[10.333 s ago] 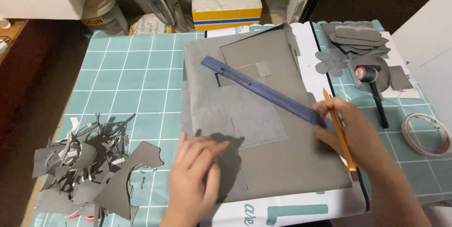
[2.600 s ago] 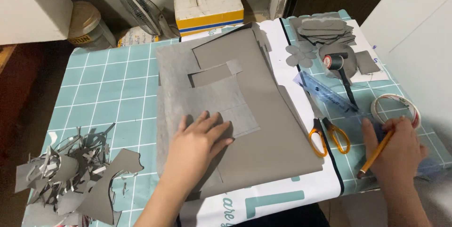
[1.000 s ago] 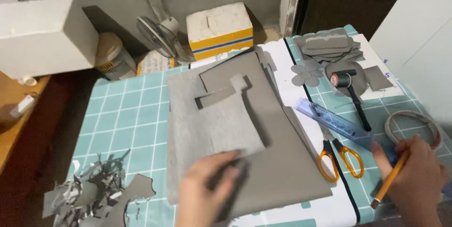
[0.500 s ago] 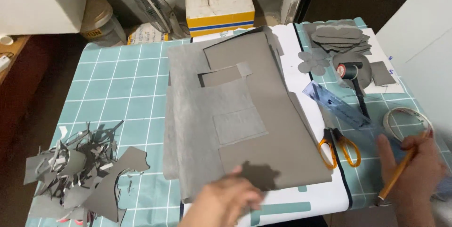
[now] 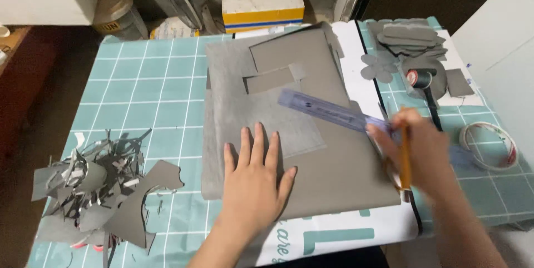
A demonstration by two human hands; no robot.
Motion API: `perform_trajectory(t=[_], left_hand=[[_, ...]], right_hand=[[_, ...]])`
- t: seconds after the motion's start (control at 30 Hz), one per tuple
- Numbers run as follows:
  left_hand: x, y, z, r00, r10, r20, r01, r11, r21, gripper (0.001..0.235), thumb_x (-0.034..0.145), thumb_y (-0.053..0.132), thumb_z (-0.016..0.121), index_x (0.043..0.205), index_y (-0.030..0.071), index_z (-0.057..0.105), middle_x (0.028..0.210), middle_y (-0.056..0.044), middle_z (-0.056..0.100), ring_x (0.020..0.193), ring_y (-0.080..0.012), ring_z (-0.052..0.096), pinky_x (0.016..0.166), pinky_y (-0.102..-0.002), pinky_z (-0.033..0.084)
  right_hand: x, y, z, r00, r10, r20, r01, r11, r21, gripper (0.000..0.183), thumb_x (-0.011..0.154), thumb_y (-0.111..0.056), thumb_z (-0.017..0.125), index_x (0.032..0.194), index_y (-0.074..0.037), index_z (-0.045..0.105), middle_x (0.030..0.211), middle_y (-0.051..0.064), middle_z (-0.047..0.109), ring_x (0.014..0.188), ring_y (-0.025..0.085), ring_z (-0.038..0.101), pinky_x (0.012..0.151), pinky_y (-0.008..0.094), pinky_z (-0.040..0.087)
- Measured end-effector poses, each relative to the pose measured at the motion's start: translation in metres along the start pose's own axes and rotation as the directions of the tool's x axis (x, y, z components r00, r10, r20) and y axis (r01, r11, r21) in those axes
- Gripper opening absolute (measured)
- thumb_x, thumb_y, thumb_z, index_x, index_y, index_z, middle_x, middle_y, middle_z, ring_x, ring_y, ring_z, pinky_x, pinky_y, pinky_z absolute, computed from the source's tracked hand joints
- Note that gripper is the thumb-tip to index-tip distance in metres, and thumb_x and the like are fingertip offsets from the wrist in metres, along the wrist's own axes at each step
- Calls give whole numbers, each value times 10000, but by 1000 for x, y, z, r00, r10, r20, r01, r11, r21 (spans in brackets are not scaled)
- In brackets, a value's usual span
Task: Marking measurement lines on a leather sheet using a ruler and pencil for future cutting
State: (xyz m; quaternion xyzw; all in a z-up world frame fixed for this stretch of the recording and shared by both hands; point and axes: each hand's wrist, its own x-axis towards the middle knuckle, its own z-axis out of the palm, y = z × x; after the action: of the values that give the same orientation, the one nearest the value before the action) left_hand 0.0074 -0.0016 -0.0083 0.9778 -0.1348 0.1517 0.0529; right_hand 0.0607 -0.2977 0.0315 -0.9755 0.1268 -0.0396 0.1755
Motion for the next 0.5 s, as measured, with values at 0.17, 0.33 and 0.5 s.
perform_trajectory(t=[0.17, 0.33, 0.5], left_hand=[[-15, -7, -19, 999, 31, 33, -28, 997, -70, 725, 1034, 602, 351, 1588, 134, 347, 1668, -191, 263, 1523, -384, 240, 1155, -565, 216], [-34, -39, -63, 986, -74, 150, 165, 273, -948, 258, 1006, 133, 488, 1005, 45, 730, 1282, -105, 773, 1247, -230, 717, 1093, -361, 507], [-68, -62, -69, 747, -665, 8, 141, 147, -979, 429, 1085, 198, 395, 1036, -98, 701, 828, -215, 737, 818, -266, 736, 859, -355, 614]], right_hand=[[-14, -4, 28, 995, -98, 5, 97, 991, 94, 503, 781, -609, 792, 897, -198, 525, 795, -15, 586, 801, 272, 607, 801, 452, 408], [-20, 3, 28, 999, -39, 10, 38, 998, 57, 530, 791, -654, 730, 972, -190, 549, 961, -18, 671, 1122, 264, 599, 920, 514, 394], [-24, 10, 32, 996, -93, -13, 94, 995, 47, 502, 836, -589, 766, 1015, -168, 557, 909, 19, 645, 1082, 280, 581, 950, 490, 345]])
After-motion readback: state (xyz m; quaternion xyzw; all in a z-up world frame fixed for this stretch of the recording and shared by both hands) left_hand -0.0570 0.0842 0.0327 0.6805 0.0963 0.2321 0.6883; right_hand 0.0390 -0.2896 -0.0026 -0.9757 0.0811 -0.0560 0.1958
